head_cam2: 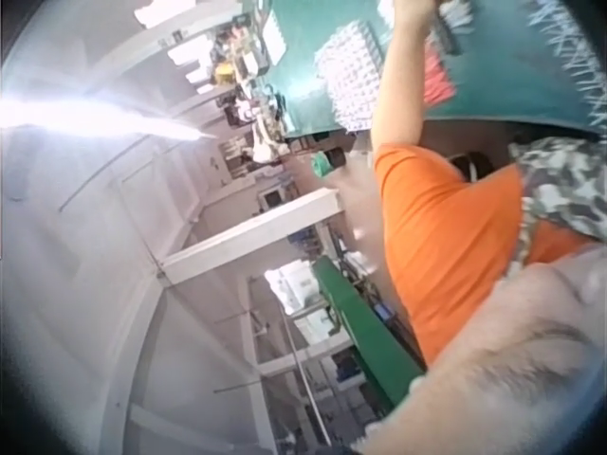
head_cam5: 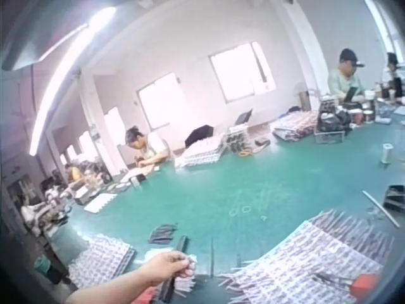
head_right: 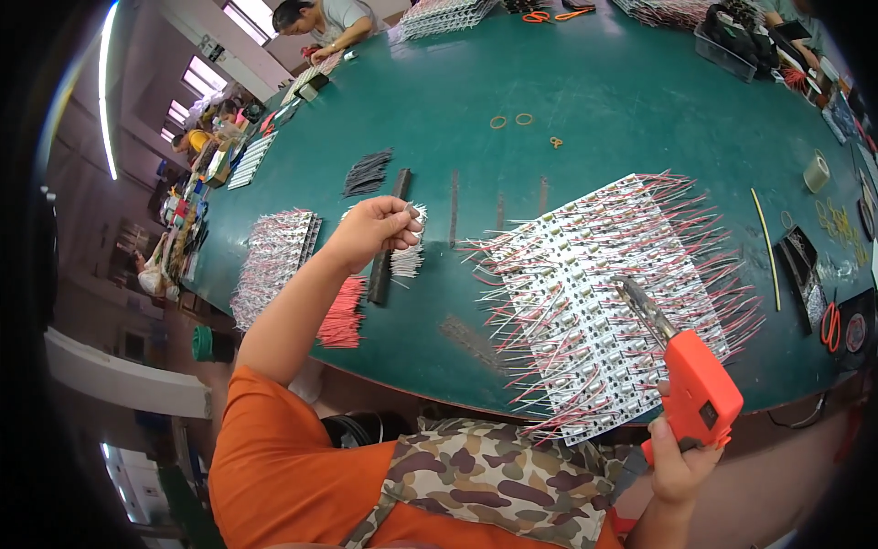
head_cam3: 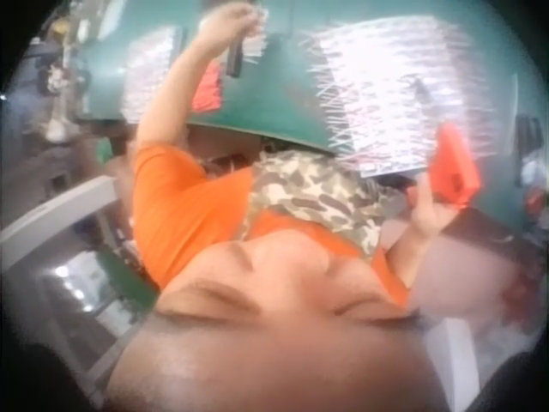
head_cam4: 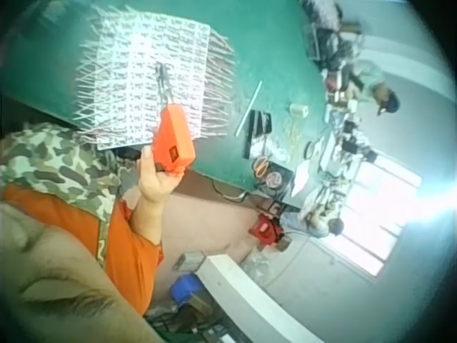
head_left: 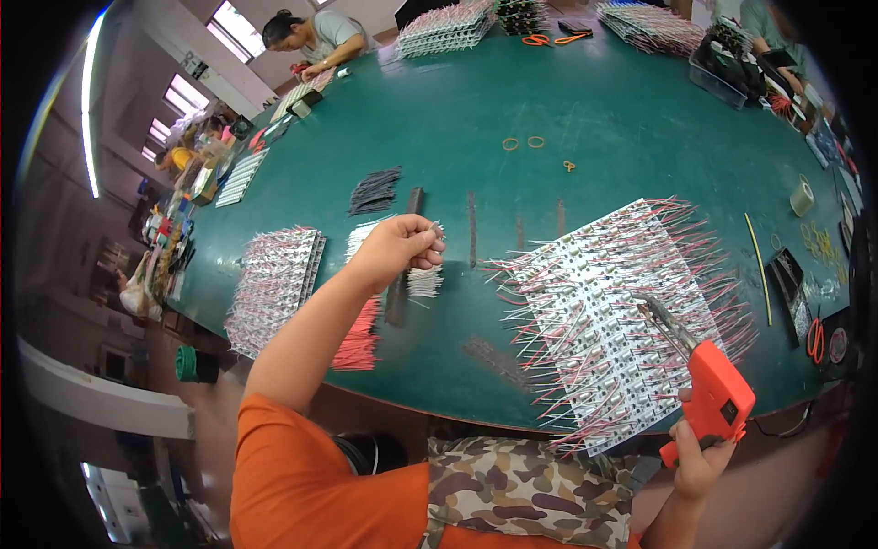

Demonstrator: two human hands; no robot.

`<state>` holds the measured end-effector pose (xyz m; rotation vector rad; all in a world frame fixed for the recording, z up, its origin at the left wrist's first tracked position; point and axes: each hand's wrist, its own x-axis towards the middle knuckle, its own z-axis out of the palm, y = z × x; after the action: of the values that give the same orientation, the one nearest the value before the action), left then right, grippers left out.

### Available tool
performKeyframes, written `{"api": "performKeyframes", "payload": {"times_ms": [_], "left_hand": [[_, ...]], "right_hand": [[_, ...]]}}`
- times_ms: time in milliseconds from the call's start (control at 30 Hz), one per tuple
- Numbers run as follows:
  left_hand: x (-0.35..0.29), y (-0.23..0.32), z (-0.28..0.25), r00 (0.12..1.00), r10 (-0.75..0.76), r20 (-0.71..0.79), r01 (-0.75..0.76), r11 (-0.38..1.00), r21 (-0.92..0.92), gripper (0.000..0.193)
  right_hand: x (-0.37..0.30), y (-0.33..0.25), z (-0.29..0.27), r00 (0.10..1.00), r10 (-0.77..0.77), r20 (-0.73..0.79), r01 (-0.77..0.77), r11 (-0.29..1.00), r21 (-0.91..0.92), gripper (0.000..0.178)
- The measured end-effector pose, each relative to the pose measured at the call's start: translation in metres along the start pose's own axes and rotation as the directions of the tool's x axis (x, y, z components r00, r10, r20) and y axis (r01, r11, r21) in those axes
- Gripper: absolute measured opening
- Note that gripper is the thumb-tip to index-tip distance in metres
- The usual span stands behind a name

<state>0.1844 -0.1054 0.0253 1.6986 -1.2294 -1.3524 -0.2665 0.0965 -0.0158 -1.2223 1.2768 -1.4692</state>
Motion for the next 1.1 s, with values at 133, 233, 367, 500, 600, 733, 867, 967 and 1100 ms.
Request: {"api": "performKeyframes", "payload": {"times_ms": [133, 233, 367, 500, 600, 733, 867, 967, 1100], "left_hand": [[0.009, 0.02, 0.012, 1.0, -0.001, 0.012, -0.003, 0.934, 0.357, 0.016], [0.024, 0.009, 0.003, 0.828, 0.484, 0.283, -0.378, 0.11, 0.919, 0.013], [0.031, 0.036, 0.035, 0.834, 0.294, 0.468, -0.291, -0.487, 0.824, 0.011], [0.037, 0.036, 0.067, 0.855, 0.154, 0.496, -0.293, -0.646, 0.705, 0.011], [0.039, 0.04, 0.08, 0.905, 0.014, 0.426, -0.347, -0.557, 0.755, 0.013], [0.037, 0.064, 0.078, 0.949, 0.016, 0.314, -0.281, -0.402, 0.872, 0.012], [0.037, 0.06, 0.066, 0.854, 0.238, 0.462, -0.428, -0.183, 0.885, 0.017], [0.04, 0.038, 0.064, 0.799, 0.359, 0.482, -0.486, -0.084, 0.87, 0.013], [0.038, 0.026, 0.073, 0.825, 0.368, 0.429, -0.416, -0.118, 0.902, 0.01]], "right_hand": [[0.002, -0.007, 0.001, 0.999, 0.047, -0.011, -0.047, 0.999, -0.001, 0.052], [0.004, -0.006, -0.002, 1.0, 0.029, 0.009, -0.029, 1.0, 0.009, 0.052], [0.006, -0.007, -0.001, 1.0, 0.015, -0.018, -0.015, 1.0, 0.024, 0.051], [0.006, -0.008, 0.001, 0.997, 0.055, -0.045, -0.053, 0.997, 0.057, 0.05], [0.008, -0.013, 0.007, 0.995, 0.053, -0.081, -0.05, 0.998, 0.04, 0.045], [0.01, -0.014, 0.005, 0.997, 0.038, -0.068, -0.036, 0.999, 0.028, 0.043], [0.009, -0.011, 0.004, 0.995, 0.089, -0.049, -0.087, 0.996, 0.034, 0.043], [0.01, -0.011, 0.005, 0.996, 0.088, -0.026, -0.087, 0.996, 0.034, 0.043], [0.01, -0.013, 0.009, 0.99, 0.138, -0.031, -0.135, 0.987, 0.092, 0.046]]}}
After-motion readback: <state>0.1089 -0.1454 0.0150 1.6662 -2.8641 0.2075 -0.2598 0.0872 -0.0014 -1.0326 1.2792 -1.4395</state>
